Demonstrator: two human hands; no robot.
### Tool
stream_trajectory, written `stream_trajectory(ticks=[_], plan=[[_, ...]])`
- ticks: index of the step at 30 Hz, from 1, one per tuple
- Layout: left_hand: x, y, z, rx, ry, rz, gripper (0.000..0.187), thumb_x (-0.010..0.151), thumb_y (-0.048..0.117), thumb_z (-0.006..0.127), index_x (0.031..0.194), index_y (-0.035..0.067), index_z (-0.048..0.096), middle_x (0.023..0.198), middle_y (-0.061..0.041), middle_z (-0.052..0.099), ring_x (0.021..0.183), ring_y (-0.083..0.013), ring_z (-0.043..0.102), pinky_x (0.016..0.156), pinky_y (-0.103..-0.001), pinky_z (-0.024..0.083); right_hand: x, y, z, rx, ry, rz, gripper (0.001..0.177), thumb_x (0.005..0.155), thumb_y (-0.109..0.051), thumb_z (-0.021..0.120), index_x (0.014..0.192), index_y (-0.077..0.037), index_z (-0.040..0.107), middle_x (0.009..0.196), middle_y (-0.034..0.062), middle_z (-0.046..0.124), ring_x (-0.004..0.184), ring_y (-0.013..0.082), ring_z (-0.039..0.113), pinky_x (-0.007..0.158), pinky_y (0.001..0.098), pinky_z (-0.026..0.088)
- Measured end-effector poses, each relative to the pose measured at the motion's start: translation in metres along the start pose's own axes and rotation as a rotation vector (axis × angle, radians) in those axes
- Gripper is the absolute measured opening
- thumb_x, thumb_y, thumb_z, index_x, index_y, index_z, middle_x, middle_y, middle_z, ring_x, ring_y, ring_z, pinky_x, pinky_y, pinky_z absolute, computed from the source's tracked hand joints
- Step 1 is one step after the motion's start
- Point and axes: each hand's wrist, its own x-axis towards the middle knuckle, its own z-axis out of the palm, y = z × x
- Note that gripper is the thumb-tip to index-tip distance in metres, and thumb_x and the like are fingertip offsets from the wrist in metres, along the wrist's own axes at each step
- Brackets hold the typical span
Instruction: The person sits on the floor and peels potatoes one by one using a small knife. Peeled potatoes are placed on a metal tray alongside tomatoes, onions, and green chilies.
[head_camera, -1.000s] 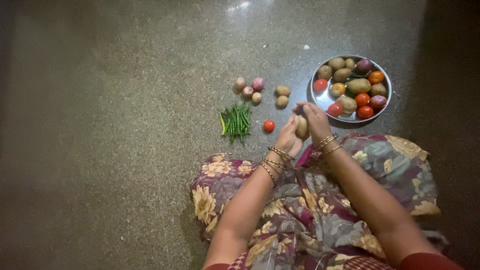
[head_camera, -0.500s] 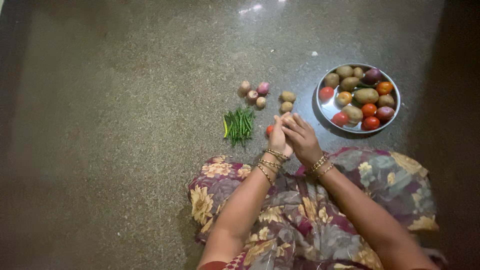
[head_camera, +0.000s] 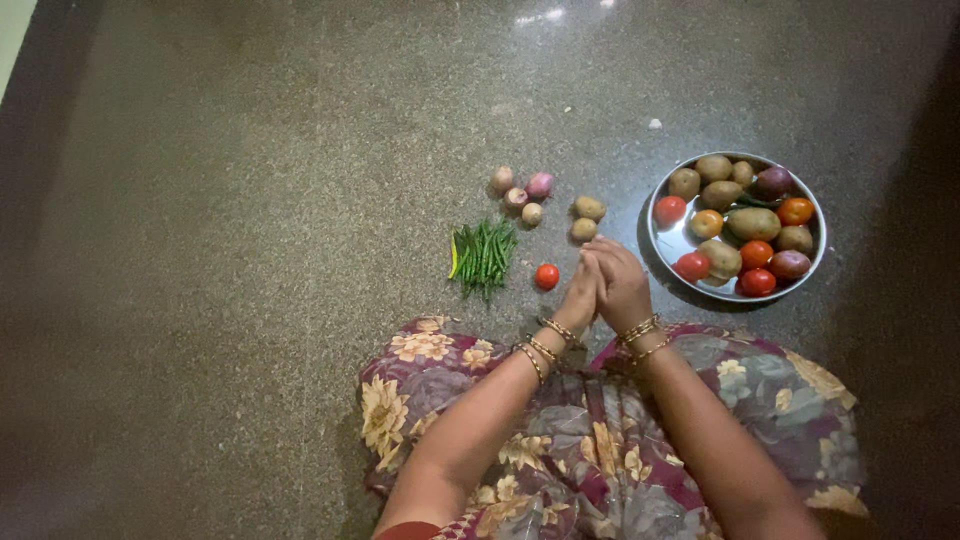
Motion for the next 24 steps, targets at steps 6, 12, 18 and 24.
stream_trajectory(ticks=[6, 12, 18, 24], plan=[[-0.004, 0.012, 0.012, -0.115, -0.111, 0.007, 0.085, 0.101, 0.062, 0.048, 0.159, 0.004, 0.024, 0.152, -0.009, 0.041, 0.141, -0.0180, 0.040, 0.115, -0.033, 0.035, -0.010, 0.045, 0.001, 0.203, -0.104, 0.424, 0.024, 0.103, -0.015, 0.055, 0.107, -0.002, 0.075, 0.099, 0.0101, 0.074, 0.091, 0.0208, 0.070, 0.084, 0.0356, 0.055], [-0.001, 0.005, 0.011, -0.160, -0.190, -0.033, 0.077, 0.101, 0.046, 0.056, 0.159, 0.007, 0.024, 0.147, -0.010, 0.043, 0.130, -0.0165, 0.047, 0.108, -0.034, 0.042, -0.023, 0.085, 0.016, 0.824, 0.001, 0.817, 0.030, 0.107, -0.024, 0.051, 0.108, -0.001, 0.072, 0.105, 0.0061, 0.072, 0.095, 0.0123, 0.066, 0.086, 0.0271, 0.054], [0.012, -0.022, 0.004, -0.811, -0.155, 0.032, 0.051, 0.108, 0.026, 0.053, 0.152, 0.008, 0.035, 0.133, -0.006, 0.048, 0.117, -0.0167, 0.049, 0.101, -0.033, 0.043, -0.031, 0.075, 0.031, 0.486, 0.079, 0.682, 0.034, 0.110, -0.024, 0.047, 0.116, -0.003, 0.072, 0.114, 0.0080, 0.071, 0.104, 0.0175, 0.065, 0.094, 0.0325, 0.051], [0.022, 0.007, -0.010, -0.828, 0.086, 0.041, 0.044, 0.109, 0.022, 0.048, 0.149, 0.004, 0.041, 0.140, -0.008, 0.056, 0.129, -0.0195, 0.054, 0.115, -0.036, 0.044, -0.026, 0.029, 0.027, 0.189, -0.043, 0.192, 0.039, 0.102, -0.016, 0.054, 0.138, -0.002, 0.056, 0.148, 0.0216, 0.051, 0.140, 0.0387, 0.045, 0.119, 0.0456, 0.033]])
